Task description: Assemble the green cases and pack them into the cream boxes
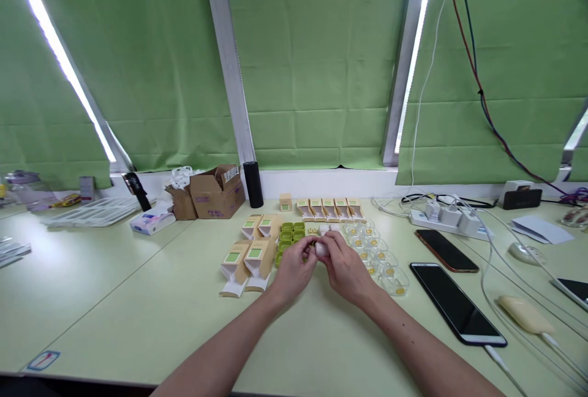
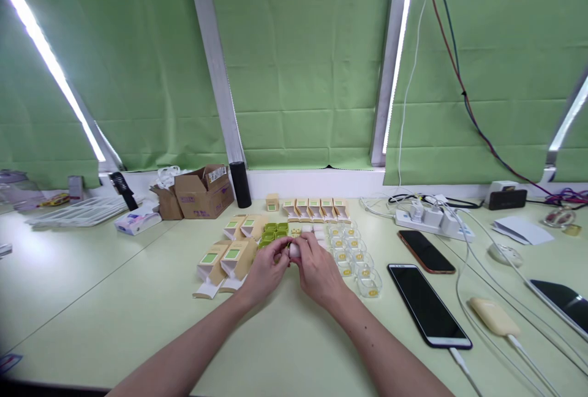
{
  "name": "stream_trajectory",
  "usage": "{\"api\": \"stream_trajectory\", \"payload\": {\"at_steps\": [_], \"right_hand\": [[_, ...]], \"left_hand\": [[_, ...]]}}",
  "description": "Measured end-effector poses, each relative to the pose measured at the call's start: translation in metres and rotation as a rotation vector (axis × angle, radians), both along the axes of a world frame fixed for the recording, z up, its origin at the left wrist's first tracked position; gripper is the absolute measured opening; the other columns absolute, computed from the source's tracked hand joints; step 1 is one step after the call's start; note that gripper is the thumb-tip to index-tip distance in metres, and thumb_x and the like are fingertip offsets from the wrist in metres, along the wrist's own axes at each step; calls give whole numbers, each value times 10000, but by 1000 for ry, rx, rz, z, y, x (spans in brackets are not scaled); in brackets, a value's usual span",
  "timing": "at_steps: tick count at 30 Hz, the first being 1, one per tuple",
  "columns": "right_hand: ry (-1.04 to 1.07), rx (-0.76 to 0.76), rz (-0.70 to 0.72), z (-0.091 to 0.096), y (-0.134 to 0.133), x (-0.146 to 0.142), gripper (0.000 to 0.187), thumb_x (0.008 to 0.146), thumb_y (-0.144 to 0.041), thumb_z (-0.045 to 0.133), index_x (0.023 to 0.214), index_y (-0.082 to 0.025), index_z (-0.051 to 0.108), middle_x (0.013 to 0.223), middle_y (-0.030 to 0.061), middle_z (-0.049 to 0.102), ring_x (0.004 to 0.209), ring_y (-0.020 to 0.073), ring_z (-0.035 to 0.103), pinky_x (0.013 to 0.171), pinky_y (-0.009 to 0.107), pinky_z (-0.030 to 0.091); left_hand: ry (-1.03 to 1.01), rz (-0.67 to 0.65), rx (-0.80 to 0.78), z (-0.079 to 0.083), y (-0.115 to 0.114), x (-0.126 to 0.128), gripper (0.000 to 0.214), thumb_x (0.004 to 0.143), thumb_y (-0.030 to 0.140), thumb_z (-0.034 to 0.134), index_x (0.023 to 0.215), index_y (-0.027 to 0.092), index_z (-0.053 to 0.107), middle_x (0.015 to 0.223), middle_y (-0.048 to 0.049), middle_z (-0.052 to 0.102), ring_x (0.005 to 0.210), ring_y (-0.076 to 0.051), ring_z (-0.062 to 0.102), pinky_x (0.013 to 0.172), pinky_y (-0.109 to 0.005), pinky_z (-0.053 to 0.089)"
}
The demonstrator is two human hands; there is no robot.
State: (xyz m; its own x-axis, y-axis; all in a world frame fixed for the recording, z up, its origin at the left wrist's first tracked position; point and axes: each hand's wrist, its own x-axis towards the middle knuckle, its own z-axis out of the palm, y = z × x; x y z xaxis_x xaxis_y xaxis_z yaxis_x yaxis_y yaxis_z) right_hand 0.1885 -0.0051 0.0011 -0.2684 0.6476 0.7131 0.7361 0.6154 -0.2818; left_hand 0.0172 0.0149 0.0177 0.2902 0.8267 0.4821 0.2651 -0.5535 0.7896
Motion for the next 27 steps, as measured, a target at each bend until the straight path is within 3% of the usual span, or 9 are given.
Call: {"api": "stream_trajectory", "payload": {"at_steps": [7, 12, 19, 27], "right_hand": [[121, -44, 59, 1, 0, 5, 292, 1038, -240, 474, 1326, -240, 524, 1293, 148, 596, 1019, 272, 688, 796, 417, 611], [241, -66, 91, 2, 1, 10, 300, 1003, -244, 539, 1301, -254, 572, 1271, 122, 620, 1059, 270, 666, 838, 417, 599], [494, -148, 175, 4, 3, 3, 184, 996, -323, 588, 1155, -250, 646, 1117, 82, 684, 979, 238, 662, 830, 382, 578], [804, -341, 241, -1, 0, -9, 336, 966, -510, 650, 1152, -231, 671, 1096, 83, 727, 941, 232, 694, 840, 367, 596]], "left_hand": [[40, 13, 50, 4, 0, -5, 303, 975, 342, 592, 1210, 205, 727, 1134, -91, 778, 936, -231, 726, 865, -364, 589], [90, -17, 148, 4, 1, -13, 432, 889, 335, 724, 1301, 211, 696, 1181, -119, 740, 1035, -268, 681, 956, -432, 558], [-32, -66, -49, 1, 3, -7, 439, 908, 420, 752, 1287, 211, 684, 1299, -130, 721, 1150, -283, 687, 1034, -458, 549], [-194, -126, -115, -1, 0, -1, 474, 902, 425, 762, 1288, 168, 665, 1287, -160, 728, 1176, -295, 707, 1060, -478, 567]]}}
